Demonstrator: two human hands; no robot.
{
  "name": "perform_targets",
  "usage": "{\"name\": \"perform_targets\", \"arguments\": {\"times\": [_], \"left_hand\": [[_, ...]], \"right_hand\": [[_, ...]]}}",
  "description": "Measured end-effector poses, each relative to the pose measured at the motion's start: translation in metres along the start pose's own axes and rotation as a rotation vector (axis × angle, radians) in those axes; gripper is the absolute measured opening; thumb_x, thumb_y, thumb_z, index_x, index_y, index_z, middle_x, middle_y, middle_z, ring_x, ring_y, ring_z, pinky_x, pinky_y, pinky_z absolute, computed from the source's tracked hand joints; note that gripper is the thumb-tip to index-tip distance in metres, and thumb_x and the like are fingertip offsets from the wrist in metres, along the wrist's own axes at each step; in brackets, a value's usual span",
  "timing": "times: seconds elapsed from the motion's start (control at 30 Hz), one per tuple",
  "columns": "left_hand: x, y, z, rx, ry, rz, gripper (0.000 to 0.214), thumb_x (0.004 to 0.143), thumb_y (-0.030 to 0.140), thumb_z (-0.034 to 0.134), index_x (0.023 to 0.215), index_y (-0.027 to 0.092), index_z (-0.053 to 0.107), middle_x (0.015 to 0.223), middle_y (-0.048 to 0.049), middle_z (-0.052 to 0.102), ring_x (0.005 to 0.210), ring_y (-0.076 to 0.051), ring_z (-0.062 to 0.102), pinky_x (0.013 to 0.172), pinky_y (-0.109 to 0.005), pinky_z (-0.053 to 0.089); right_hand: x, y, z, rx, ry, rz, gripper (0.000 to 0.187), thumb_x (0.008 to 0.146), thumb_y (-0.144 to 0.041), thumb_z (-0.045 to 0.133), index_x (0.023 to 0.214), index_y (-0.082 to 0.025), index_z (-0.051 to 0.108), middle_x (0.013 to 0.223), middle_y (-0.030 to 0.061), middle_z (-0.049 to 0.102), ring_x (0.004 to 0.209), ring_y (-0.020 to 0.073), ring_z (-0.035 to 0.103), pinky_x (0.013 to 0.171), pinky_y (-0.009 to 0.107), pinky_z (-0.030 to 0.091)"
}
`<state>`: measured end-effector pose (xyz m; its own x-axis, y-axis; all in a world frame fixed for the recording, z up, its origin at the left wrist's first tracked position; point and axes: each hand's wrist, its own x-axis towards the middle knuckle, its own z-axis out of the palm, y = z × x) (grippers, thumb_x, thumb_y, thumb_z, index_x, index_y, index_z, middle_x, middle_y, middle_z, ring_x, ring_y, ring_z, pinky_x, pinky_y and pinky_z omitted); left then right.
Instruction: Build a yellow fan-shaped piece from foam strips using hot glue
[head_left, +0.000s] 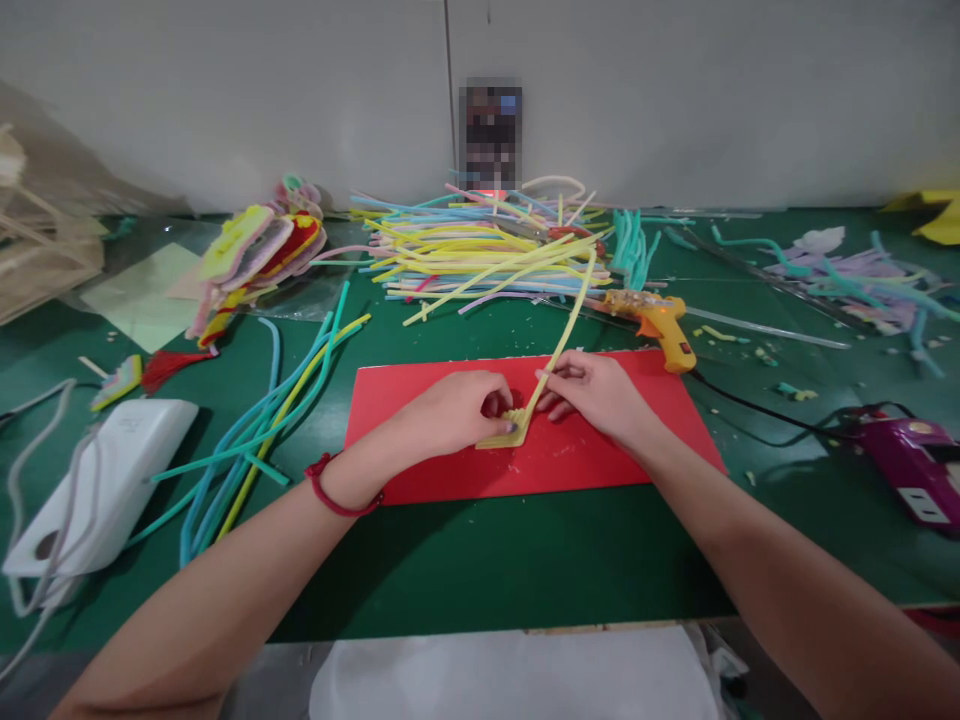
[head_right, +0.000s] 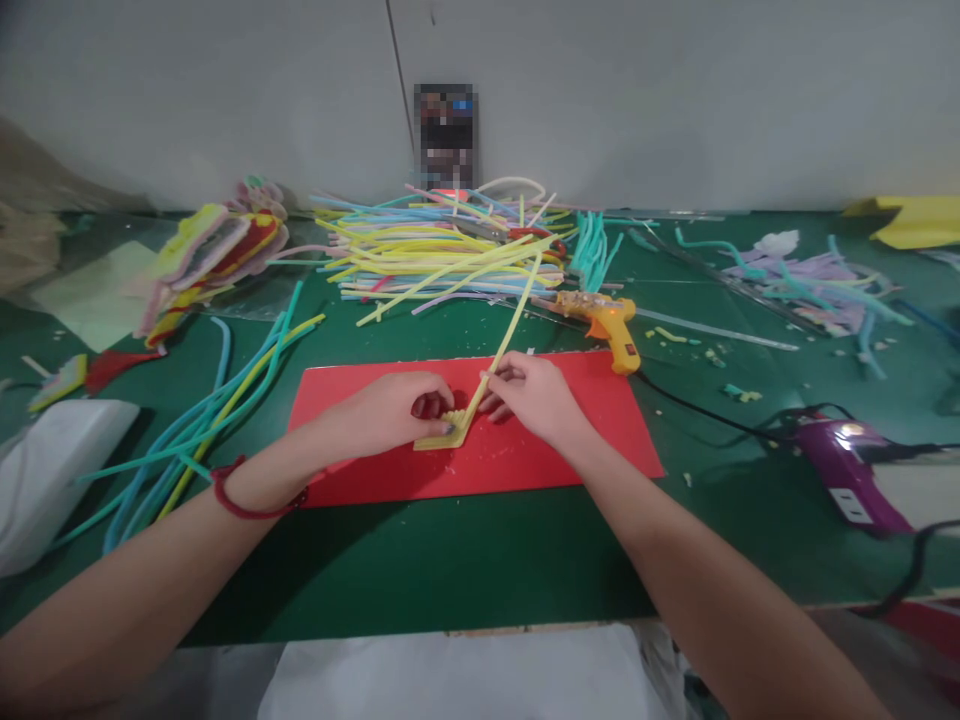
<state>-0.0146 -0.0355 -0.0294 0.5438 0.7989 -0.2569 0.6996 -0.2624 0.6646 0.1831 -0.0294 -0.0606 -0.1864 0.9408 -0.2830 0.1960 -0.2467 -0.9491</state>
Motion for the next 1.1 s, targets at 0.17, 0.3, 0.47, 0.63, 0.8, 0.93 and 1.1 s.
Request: {"name": "perform_targets", "arguments": {"times": [0.17,0.3,0.47,0.63,0.8,0.93,1.1], "left_hand": [[-0.013,0.005,0.008,-0.016,0.236,0.027,0.012,0.083,0.023,0.057,0.094,0.019,0.06,0.096,-0.0043,0.063,0.088,-0.017,0.059,0.076,-0.03,0.046],[-0.024,0.014,0.03,0.216,0.483,0.068,0.012,0.088,0.02,0.051,0.091,0.02,0.062,0.096,-0.0049,0.061,0.09,-0.019,0.056,0.081,-0.035,0.044],[-0.029,0.02,0.052,0.415,0.519,0.075,0.016,0.087,0.026,0.054,0.1,0.019,0.06,0.105,-0.0072,0.06,0.093,-0.021,0.055,0.078,-0.035,0.042],[-0.029,0.016,0.058,0.429,0.518,0.063,0.019,0.084,0.025,0.059,0.102,0.018,0.058,0.107,-0.0075,0.061,0.095,-0.022,0.055,0.081,-0.035,0.04],[-0.028,0.015,0.059,0.375,0.475,0.057,0.016,0.085,0.024,0.057,0.1,0.019,0.057,0.104,-0.0056,0.063,0.095,-0.021,0.056,0.082,-0.035,0.038],[-0.028,0.016,0.059,0.352,0.457,0.063,0.013,0.087,0.024,0.054,0.098,0.019,0.056,0.103,-0.0047,0.063,0.094,-0.02,0.057,0.084,-0.035,0.037],[-0.028,0.015,0.059,0.357,0.463,0.078,0.013,0.086,0.023,0.056,0.098,0.018,0.055,0.101,-0.0039,0.062,0.095,-0.019,0.057,0.084,-0.034,0.037]], "right_hand": [[-0.002,-0.004,0.002,-0.004,0.009,0.028,0.024,0.073,-0.034,0.07,0.07,-0.017,0.054,0.057,0.002,0.065,0.049,0.0141,0.065,0.044,0.021,0.055],[-0.002,-0.005,0.002,0.038,0.008,0.043,0.026,0.071,-0.036,0.072,0.069,-0.017,0.054,0.059,0.0025,0.066,0.054,0.0154,0.067,0.047,0.022,0.056],[-0.002,-0.005,0.002,0.038,0.018,0.041,0.025,0.071,-0.036,0.072,0.071,-0.017,0.055,0.061,0.0027,0.066,0.055,0.0161,0.068,0.051,0.025,0.058],[-0.002,-0.004,0.002,0.044,0.017,0.032,0.024,0.072,-0.036,0.07,0.072,-0.017,0.055,0.062,0.0029,0.066,0.056,0.0162,0.068,0.052,0.025,0.059],[-0.002,-0.002,0.002,0.033,0.02,0.027,0.027,0.071,-0.039,0.071,0.071,-0.017,0.055,0.061,0.0031,0.065,0.055,0.016,0.068,0.05,0.024,0.058],[-0.003,-0.003,0.002,0.0,0.025,0.03,0.027,0.072,-0.04,0.071,0.072,-0.017,0.055,0.061,0.003,0.065,0.054,0.0153,0.067,0.051,0.025,0.059],[-0.005,-0.008,0.002,-0.016,0.043,0.056,0.025,0.077,-0.039,0.067,0.082,-0.018,0.055,0.063,0.0021,0.064,0.053,0.0149,0.066,0.05,0.026,0.058]]}}
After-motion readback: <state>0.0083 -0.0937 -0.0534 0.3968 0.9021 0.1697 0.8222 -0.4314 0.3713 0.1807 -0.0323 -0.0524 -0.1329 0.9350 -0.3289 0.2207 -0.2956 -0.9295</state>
